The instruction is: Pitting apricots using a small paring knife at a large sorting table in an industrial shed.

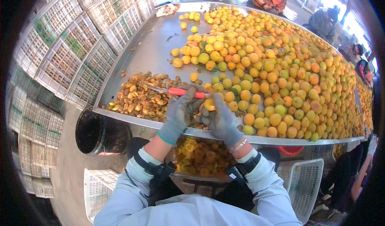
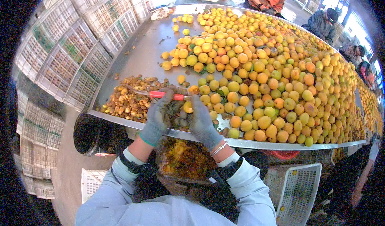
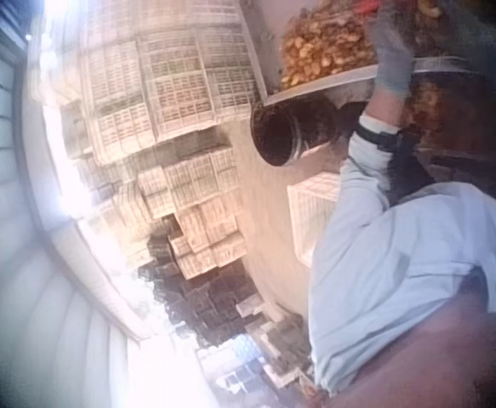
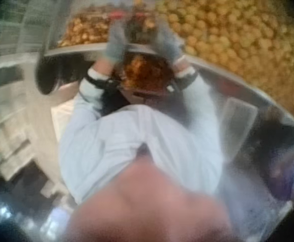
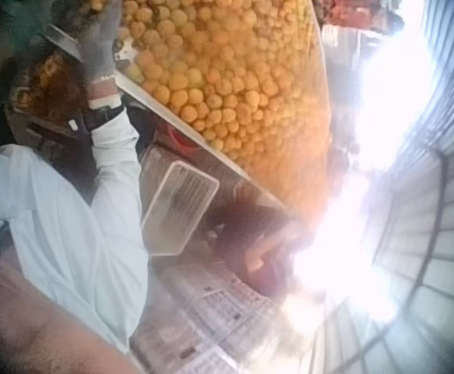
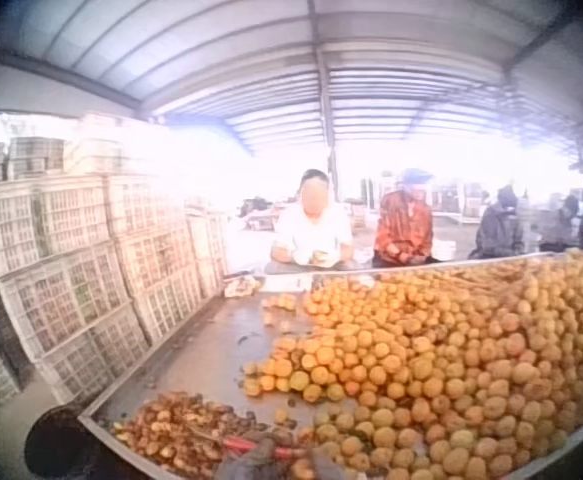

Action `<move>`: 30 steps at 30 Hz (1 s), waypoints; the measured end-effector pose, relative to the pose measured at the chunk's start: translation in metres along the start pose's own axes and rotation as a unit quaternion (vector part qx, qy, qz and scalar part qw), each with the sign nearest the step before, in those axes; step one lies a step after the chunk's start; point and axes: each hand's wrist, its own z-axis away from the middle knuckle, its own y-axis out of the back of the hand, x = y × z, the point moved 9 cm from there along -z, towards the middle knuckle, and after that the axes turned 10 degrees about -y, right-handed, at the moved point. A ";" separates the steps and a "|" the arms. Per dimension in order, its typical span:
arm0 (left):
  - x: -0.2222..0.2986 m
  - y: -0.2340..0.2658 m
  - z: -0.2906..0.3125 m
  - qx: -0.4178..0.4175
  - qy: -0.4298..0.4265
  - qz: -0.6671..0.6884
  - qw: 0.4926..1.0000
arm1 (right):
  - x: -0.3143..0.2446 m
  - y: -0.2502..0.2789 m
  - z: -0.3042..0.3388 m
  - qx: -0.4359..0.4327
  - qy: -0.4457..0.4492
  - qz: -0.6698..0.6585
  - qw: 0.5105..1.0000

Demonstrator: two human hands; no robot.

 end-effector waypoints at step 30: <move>0.041 -0.006 -0.005 -0.084 -0.056 -0.279 0.955 | -0.105 0.103 -0.009 0.242 -0.055 0.557 0.792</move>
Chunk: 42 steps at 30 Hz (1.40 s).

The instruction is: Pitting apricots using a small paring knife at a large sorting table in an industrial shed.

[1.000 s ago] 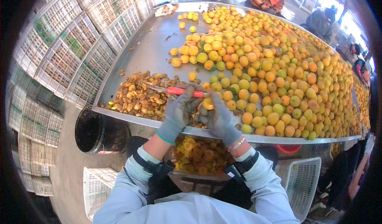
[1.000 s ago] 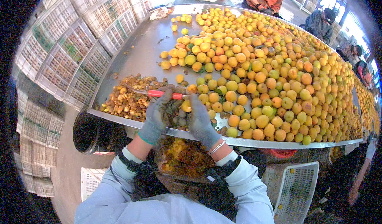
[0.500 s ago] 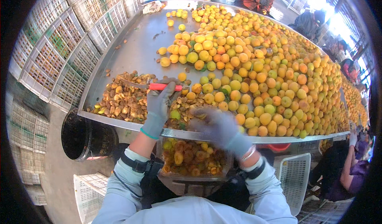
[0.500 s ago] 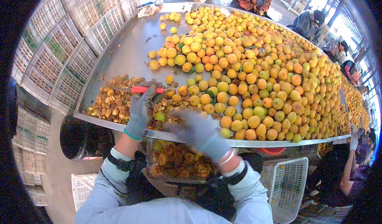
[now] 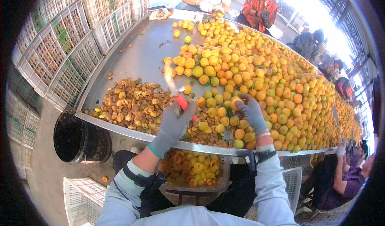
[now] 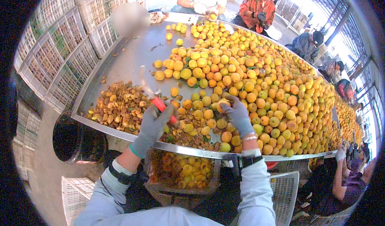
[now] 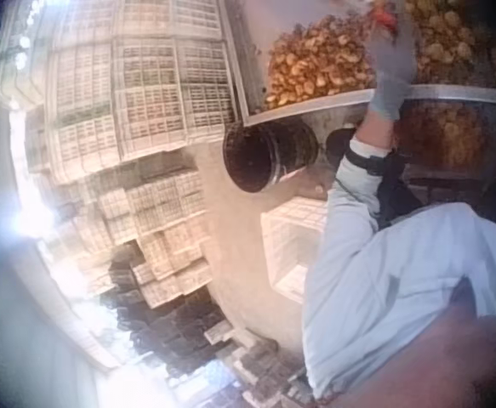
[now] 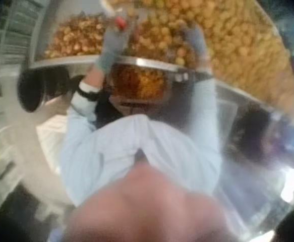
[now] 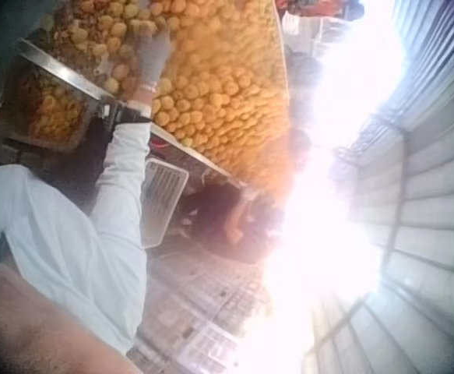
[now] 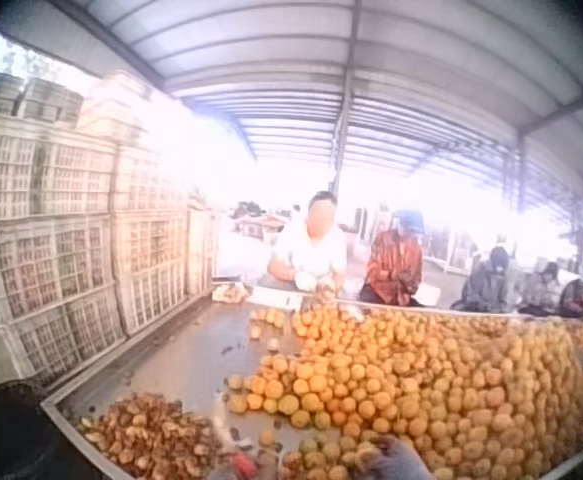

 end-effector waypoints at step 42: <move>-0.017 -0.069 0.027 -0.165 -0.130 -0.448 0.869 | -0.044 -0.030 0.061 0.124 0.243 -0.288 0.918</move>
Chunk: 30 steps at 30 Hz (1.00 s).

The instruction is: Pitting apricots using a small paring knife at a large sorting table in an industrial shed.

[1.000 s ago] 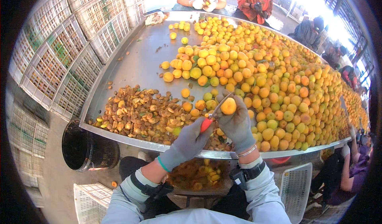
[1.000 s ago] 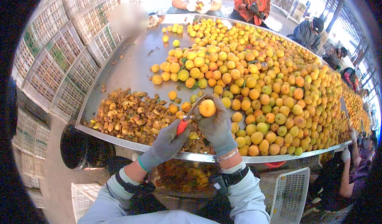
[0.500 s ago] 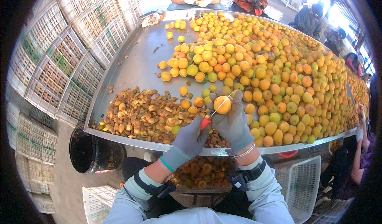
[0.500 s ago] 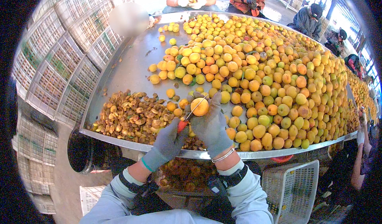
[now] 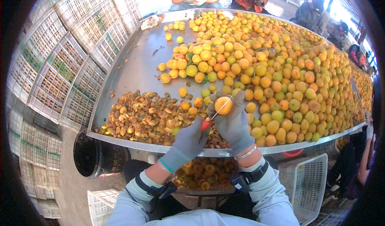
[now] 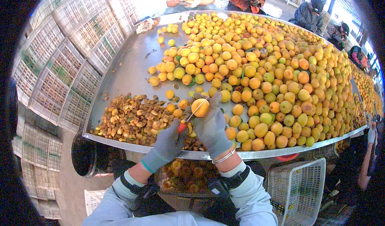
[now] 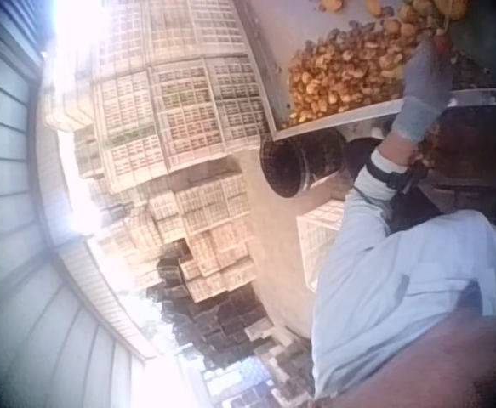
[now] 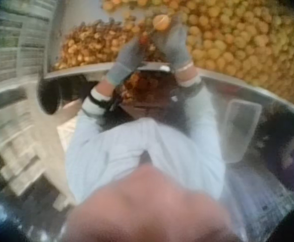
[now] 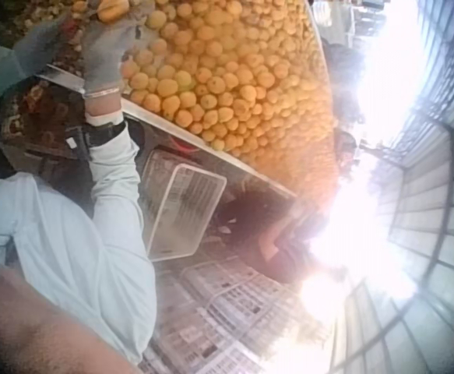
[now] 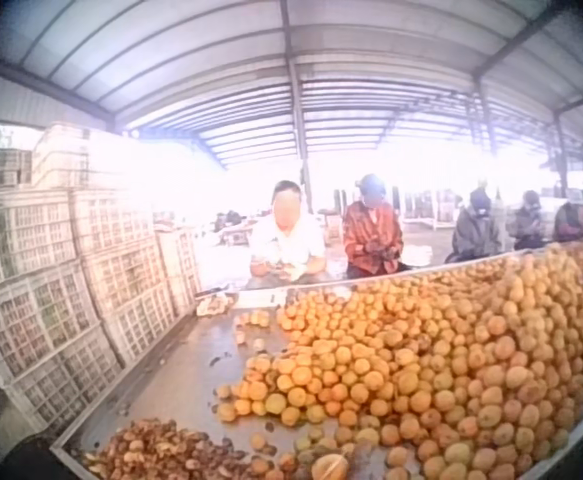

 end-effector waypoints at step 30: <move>0.001 0.016 0.008 -0.027 -0.052 0.052 0.997 | -0.018 -0.016 0.018 -0.210 -0.118 -0.130 0.962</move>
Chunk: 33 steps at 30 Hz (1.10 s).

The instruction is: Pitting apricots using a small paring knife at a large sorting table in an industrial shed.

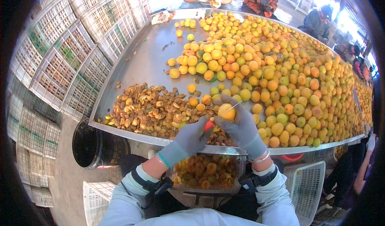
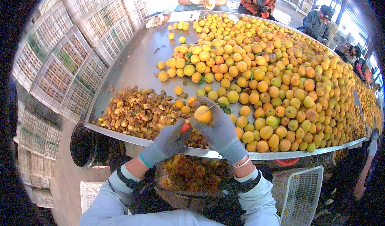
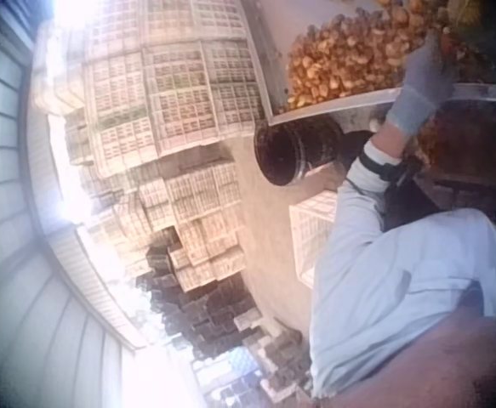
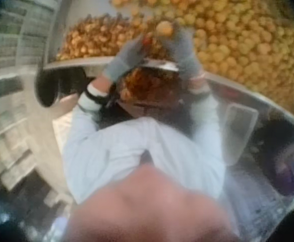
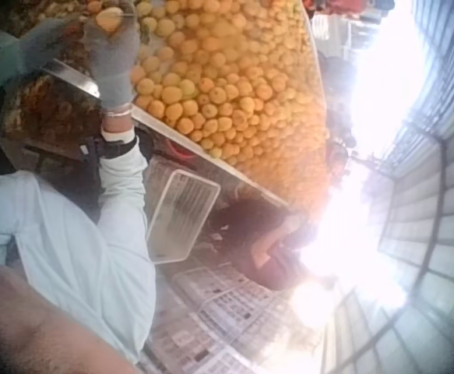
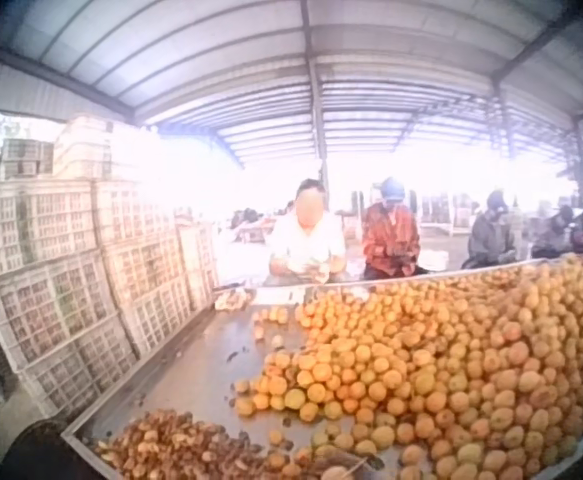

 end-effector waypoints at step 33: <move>-0.001 0.014 -0.007 0.205 0.013 0.047 0.978 | 0.022 -0.026 0.003 0.070 0.122 0.310 0.940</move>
